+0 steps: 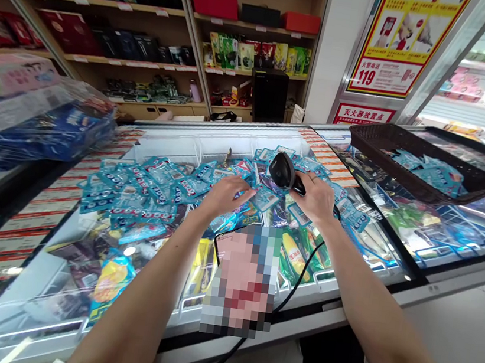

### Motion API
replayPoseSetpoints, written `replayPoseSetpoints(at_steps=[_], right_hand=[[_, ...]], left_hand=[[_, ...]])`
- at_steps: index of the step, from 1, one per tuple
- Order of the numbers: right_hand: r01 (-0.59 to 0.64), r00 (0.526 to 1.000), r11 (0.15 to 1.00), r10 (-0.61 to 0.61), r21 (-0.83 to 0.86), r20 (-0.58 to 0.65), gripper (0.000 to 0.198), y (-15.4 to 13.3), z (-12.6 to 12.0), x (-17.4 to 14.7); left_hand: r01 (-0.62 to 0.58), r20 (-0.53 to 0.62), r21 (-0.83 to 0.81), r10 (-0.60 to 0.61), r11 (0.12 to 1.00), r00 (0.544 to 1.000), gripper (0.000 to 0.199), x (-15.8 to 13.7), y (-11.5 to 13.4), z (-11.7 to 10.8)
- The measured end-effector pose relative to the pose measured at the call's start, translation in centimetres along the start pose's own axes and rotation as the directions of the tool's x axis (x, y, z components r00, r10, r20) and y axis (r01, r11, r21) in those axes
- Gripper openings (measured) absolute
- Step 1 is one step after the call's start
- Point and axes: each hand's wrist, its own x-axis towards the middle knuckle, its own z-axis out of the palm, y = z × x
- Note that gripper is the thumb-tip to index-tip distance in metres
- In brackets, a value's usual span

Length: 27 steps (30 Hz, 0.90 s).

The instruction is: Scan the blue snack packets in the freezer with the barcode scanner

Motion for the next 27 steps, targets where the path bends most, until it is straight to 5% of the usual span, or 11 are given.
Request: replayPoseSetpoints(at_steps=[4,10,13,21,27], right_hand=[[0.028,1.000,1.000,-0.028,0.001,0.011,0.039,-0.4,0.0,0.1],[0.092,0.993,0.996,-0.093,0.016,0.074,0.038,-1.0,-0.3,-0.1],[0.121,0.989,0.992,-0.123,0.027,0.081,0.038,-1.0,-0.2,-0.2],[0.145,0.984,0.988,-0.151,0.060,0.094,0.040,-1.2,-0.3,-0.4],[0.177,0.969,0.979,-0.192,0.106,0.155,0.034,-1.4,-0.5,-0.4]], left_hand=[[0.123,-0.138,0.085,-0.111,0.989,0.984,0.048,-0.6,-1.3,1.0],[0.230,-0.163,0.178,-0.202,0.957,0.966,0.057,-0.9,-1.9,2.0],[0.296,-0.268,0.086,-0.264,0.951,0.927,0.060,-1.2,-2.2,1.6],[0.374,-0.480,-0.368,-0.519,0.851,0.707,0.053,-2.0,-2.8,0.9],[0.408,-0.466,-0.387,-0.557,0.827,0.687,0.044,-2.0,-2.8,0.8]])
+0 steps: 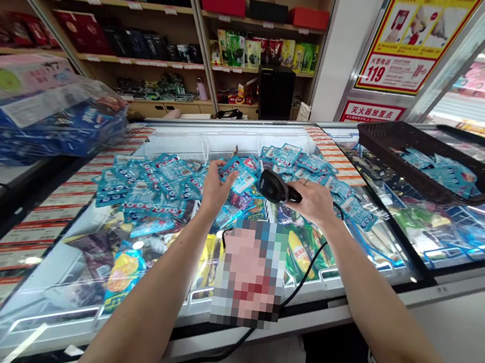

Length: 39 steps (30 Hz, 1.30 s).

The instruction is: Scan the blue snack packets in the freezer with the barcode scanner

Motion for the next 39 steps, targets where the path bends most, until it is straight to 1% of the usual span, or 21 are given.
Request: replayPoseSetpoints(at_steps=[4,8,13,22,26,35,37,39], right_hand=[[0.020,1.000,1.000,-0.020,-0.004,0.014,0.034,-0.20,-0.11,0.00],[0.061,0.998,0.998,-0.061,0.002,0.019,0.036,-0.42,0.12,-0.08],[0.088,0.996,0.996,-0.088,0.013,-0.006,0.036,-0.40,0.43,-0.20],[0.109,0.994,0.994,-0.109,0.023,-0.014,0.035,-0.29,0.12,-0.29],[0.111,0.994,0.993,-0.111,0.028,-0.009,0.035,-0.33,-0.03,-0.25],[0.089,0.996,0.995,-0.089,0.036,0.007,0.034,-0.38,-0.12,-0.22],[0.089,0.996,0.996,-0.089,0.024,-0.001,0.034,-0.34,-0.22,-0.22],[0.070,0.997,0.997,-0.070,0.007,-0.022,0.034,-0.21,-0.40,-0.20]], left_hand=[[-0.034,-0.008,0.029,0.035,0.999,0.999,0.038,-0.18,0.41,-0.12],[-0.062,-0.023,0.032,0.063,0.998,0.998,0.038,-0.28,0.49,-0.06],[-0.055,-0.022,-0.005,0.055,0.998,0.998,0.037,-0.28,0.38,0.12],[-0.059,-0.052,-0.107,0.053,0.993,0.997,0.036,-0.41,0.64,0.05],[-0.054,-0.053,-0.123,0.048,0.991,0.997,0.036,-0.42,0.73,0.00],[-0.091,-0.060,-0.044,0.088,0.995,0.994,0.033,-0.40,0.77,-0.03],[-0.091,-0.078,0.005,0.091,0.996,0.993,0.033,-0.39,0.70,-0.09],[-0.072,-0.132,0.076,0.082,0.994,0.988,0.034,-0.36,0.69,-0.26]])
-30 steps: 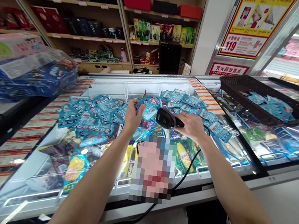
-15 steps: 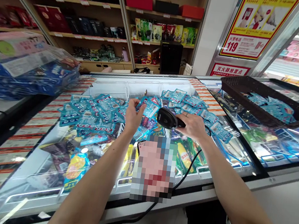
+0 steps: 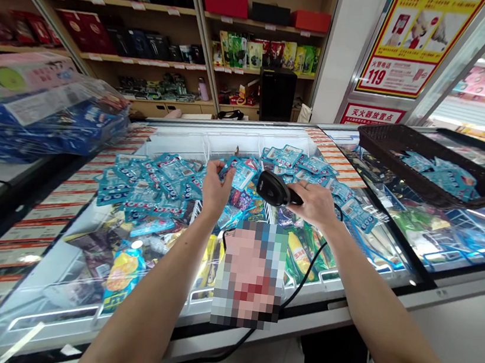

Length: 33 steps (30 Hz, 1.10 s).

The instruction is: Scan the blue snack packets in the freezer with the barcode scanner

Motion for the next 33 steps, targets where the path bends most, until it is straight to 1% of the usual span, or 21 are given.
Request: replayPoseSetpoints(at_steps=[2,4,5,6,7,8,9,10,11,12,13,14,17,21,23,25,27,31,33], right_hand=[[-0.065,0.997,0.998,0.064,-0.025,-0.037,0.034,0.3,-0.2,0.0],[-0.175,0.982,0.983,0.170,-0.053,-0.081,0.035,0.6,-0.4,0.0],[-0.236,0.968,0.970,0.229,-0.066,-0.102,0.035,0.9,-0.4,0.1],[-0.295,0.951,0.953,0.285,-0.076,-0.121,0.035,1.1,-0.5,0.1],[-0.347,0.933,0.934,0.334,-0.085,-0.135,0.036,1.3,-0.5,0.1],[-0.390,0.915,0.916,0.376,-0.093,-0.145,0.036,1.5,-0.5,0.1],[-0.423,0.901,0.900,0.407,-0.099,-0.151,0.036,1.7,-0.5,0.1],[-0.446,0.890,0.889,0.429,-0.105,-0.153,0.036,1.8,-0.4,0.1],[-0.461,0.883,0.880,0.443,-0.111,-0.153,0.035,1.8,-0.4,0.1],[-0.470,0.879,0.875,0.452,-0.117,-0.150,0.035,1.9,-0.4,0.1],[-0.473,0.878,0.872,0.456,-0.123,-0.146,0.035,1.9,-0.3,0.1],[-0.475,0.878,0.871,0.458,-0.129,-0.140,0.035,1.9,-0.3,0.1],[-0.476,0.879,0.868,0.461,-0.142,-0.124,0.037,1.8,-0.3,0.1],[-0.485,0.874,0.863,0.474,-0.143,-0.107,0.037,1.8,-0.6,0.1],[-0.488,0.873,0.861,0.478,-0.140,-0.100,0.037,1.8,-0.7,0.2],[-0.488,0.873,0.863,0.477,-0.133,-0.105,0.037,1.7,-0.8,0.2],[-0.481,0.875,0.869,0.469,-0.118,-0.117,0.036,1.6,-0.8,0.2],[-0.456,0.887,0.887,0.446,-0.072,-0.120,0.035,1.4,-0.7,0.0],[-0.447,0.890,0.893,0.439,-0.044,-0.124,0.036,1.3,-0.8,-0.1]], left_hand=[[0.024,-0.100,0.108,-0.013,0.994,0.995,0.035,0.1,0.2,-0.3],[0.060,-0.209,0.231,-0.011,0.971,0.978,0.038,0.1,0.6,-0.6],[0.061,-0.228,0.285,0.006,0.957,0.974,0.040,0.1,0.8,-0.7],[0.035,-0.206,0.328,0.035,0.944,0.978,0.043,0.0,1.2,-0.8],[-0.024,-0.138,0.358,0.079,0.933,0.987,0.044,-0.1,1.5,-0.8],[-0.116,-0.028,0.372,0.136,0.921,0.990,0.043,-0.2,1.7,-0.8],[-0.225,0.107,0.369,0.199,0.902,0.974,0.040,-0.4,2.0,-0.7],[-0.327,0.238,0.355,0.254,0.876,0.938,0.035,-0.6,2.1,-0.5],[-0.404,0.341,0.342,0.289,0.848,0.895,0.030,-0.7,2.2,-0.3],[-0.451,0.406,0.339,0.304,0.826,0.862,0.026,-0.9,2.2,-0.2],[-0.469,0.437,0.350,0.301,0.811,0.848,0.024,-1.0,2.2,0.0],[-0.465,0.438,0.374,0.289,0.803,0.851,0.024,-1.1,2.1,0.1],[-0.407,0.374,0.474,0.240,0.781,0.896,0.027,-1.1,1.5,0.2],[-0.324,0.313,0.590,0.160,0.739,0.936,0.034,-0.6,0.5,-0.5],[-0.278,0.283,0.629,0.119,0.726,0.952,0.038,-0.5,0.2,-0.8],[-0.267,0.267,0.638,0.117,0.722,0.956,0.038,-0.3,0.1,-1.0],[-0.317,0.289,0.618,0.168,0.719,0.943,0.036,-0.3,0.3,-0.9],[-0.476,0.375,0.536,0.309,0.697,0.874,0.036,-0.3,0.8,-0.5],[-0.509,0.394,0.518,0.337,0.687,0.855,0.036,-0.4,1.0,-0.3]])
